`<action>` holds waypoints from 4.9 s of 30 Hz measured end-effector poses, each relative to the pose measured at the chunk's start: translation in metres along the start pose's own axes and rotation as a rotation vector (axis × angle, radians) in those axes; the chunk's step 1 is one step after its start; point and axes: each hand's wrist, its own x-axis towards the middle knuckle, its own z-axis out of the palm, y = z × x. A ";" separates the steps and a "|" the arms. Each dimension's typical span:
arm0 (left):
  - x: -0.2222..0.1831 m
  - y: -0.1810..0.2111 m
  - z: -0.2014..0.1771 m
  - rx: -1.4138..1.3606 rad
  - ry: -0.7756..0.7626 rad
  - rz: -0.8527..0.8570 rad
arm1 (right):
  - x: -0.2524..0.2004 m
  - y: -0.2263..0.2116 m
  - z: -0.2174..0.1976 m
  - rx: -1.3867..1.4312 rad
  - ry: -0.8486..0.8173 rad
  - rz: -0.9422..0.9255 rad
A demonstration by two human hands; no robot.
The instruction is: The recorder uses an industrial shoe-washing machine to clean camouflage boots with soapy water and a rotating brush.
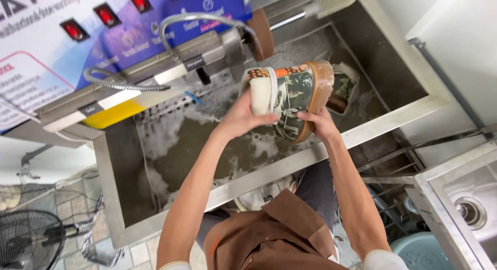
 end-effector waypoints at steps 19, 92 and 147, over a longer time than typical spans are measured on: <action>0.211 -0.069 0.109 0.516 -0.713 -0.253 | 0.035 -0.101 -0.221 0.113 0.091 -0.020; 0.419 -0.147 0.098 1.454 0.261 0.686 | 0.229 -0.241 -0.161 -0.752 0.313 0.340; 0.417 -0.132 0.094 1.420 0.138 0.138 | 0.161 -0.115 -0.207 -0.377 0.201 -0.009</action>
